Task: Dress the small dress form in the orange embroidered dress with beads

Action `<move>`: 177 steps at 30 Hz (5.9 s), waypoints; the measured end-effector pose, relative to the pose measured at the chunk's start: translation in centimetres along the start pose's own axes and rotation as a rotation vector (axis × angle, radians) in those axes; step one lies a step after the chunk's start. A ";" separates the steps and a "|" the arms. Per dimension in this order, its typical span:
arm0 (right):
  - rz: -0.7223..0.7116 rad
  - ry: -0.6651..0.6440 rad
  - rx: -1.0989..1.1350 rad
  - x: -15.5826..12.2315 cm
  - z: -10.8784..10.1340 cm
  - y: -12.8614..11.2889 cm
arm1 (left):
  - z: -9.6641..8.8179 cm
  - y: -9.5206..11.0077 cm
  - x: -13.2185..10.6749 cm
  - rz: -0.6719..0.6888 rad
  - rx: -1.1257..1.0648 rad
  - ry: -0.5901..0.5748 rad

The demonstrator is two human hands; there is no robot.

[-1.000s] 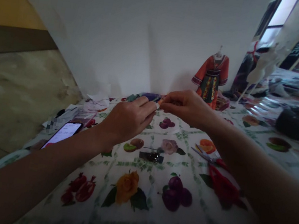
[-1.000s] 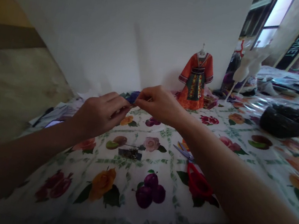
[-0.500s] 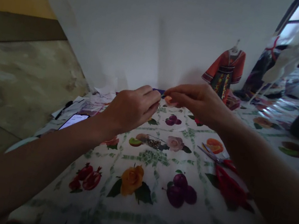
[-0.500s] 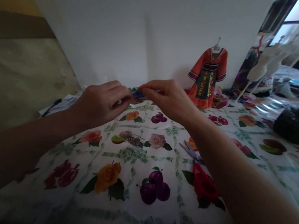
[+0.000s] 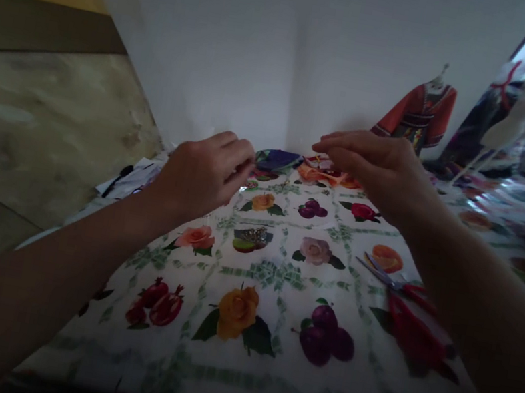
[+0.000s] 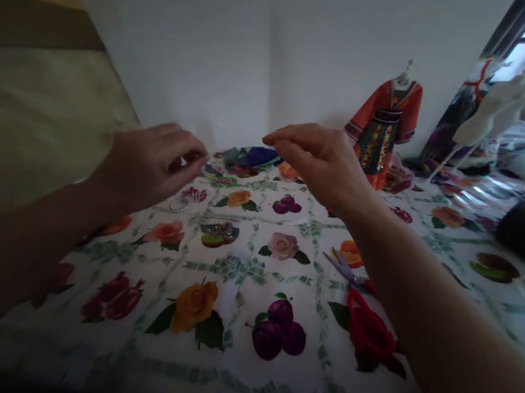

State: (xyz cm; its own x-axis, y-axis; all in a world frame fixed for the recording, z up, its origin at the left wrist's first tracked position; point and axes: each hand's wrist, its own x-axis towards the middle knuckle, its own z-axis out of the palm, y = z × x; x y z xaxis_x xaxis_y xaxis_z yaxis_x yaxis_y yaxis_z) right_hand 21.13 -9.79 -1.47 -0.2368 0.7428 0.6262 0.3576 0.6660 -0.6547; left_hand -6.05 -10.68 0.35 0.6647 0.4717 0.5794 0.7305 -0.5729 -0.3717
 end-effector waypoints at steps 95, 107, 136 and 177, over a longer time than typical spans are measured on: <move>-0.414 -0.492 -0.588 6.8 8.1 -7.4 | 0.5 -1.7 -5.3 -0.009 -0.131 0.235; -0.412 -0.449 -0.534 7.1 8.2 -7.0 | 0.5 -1.9 -5.3 0.034 -0.079 0.309; -0.149 -0.806 -0.520 -4.9 10.3 1.7 | -1.4 -3.5 -4.8 -0.231 0.013 0.149; -0.144 -0.805 -0.722 -4.4 7.3 3.9 | -0.8 -4.5 -4.9 -0.233 -0.052 0.156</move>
State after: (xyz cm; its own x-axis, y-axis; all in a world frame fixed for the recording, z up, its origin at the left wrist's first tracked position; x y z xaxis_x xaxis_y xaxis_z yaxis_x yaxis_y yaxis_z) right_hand 16.96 -9.97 -9.83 -0.7468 0.6636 0.0445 0.6629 0.7481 -0.0299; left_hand -12.75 -10.95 -0.28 0.4445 0.4883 0.7510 0.8493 -0.4962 -0.1800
